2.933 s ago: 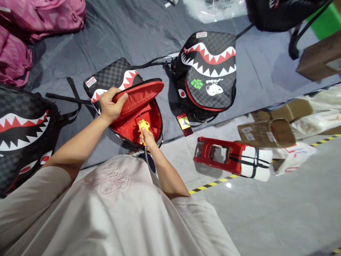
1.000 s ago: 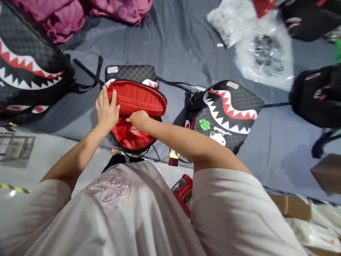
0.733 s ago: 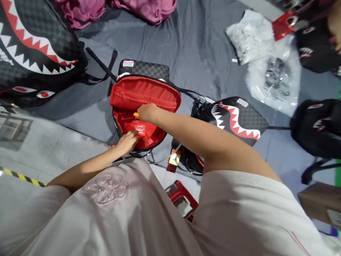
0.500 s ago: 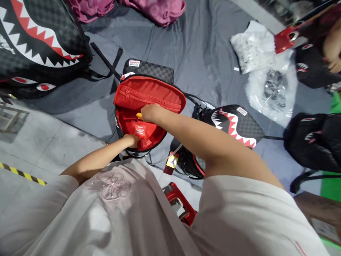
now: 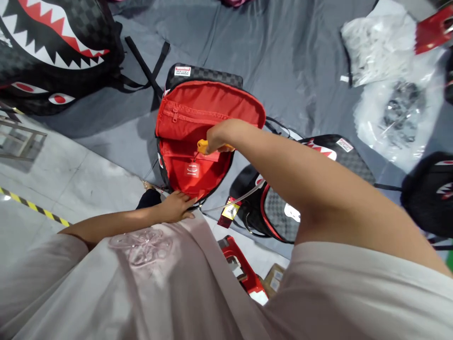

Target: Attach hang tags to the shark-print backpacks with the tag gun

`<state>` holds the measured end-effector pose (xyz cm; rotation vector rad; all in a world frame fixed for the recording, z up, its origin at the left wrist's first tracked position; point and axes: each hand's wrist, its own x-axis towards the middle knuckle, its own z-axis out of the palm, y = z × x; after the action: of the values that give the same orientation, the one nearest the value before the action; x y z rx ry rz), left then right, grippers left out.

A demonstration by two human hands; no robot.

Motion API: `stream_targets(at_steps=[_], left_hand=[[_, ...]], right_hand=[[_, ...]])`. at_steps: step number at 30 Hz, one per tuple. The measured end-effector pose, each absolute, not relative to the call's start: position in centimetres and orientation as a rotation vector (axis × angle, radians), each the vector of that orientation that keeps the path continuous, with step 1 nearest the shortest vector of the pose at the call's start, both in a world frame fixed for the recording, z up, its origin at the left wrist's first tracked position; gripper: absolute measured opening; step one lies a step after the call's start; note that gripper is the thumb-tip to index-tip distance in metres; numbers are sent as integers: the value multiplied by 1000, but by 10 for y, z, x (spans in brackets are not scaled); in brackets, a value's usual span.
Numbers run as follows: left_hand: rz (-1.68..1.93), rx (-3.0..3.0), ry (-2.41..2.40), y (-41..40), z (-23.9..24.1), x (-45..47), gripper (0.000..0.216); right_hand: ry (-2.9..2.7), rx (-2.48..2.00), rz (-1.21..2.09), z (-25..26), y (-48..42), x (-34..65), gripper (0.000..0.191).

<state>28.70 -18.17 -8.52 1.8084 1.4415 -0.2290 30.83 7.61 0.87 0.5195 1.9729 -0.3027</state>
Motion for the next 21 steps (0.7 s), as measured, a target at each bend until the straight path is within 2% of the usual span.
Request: stream_targets(at_steps=[4, 8, 11, 16, 18, 21], left_hand=[[-238, 2019, 1397, -209, -88, 279, 50], [-238, 1830, 1493, -194, -85, 276, 47], [-343, 1591, 1578, -173, -81, 282, 45], [-474, 1501, 1628, -152, -80, 293, 41], [-518, 1465, 1633, -150, -81, 292, 41], [-539, 1456, 1618, -151, -84, 285, 35]], right_hand=[[1888, 541, -328, 6, 83, 308, 70], [1795, 576, -390, 8, 81, 310, 77], [1755, 628, -530, 9, 77, 315, 72], [1867, 658, -995, 10, 67, 311, 71], [1987, 668, -1066, 10, 62, 308, 62], [1957, 632, -967, 9, 57, 310, 42]])
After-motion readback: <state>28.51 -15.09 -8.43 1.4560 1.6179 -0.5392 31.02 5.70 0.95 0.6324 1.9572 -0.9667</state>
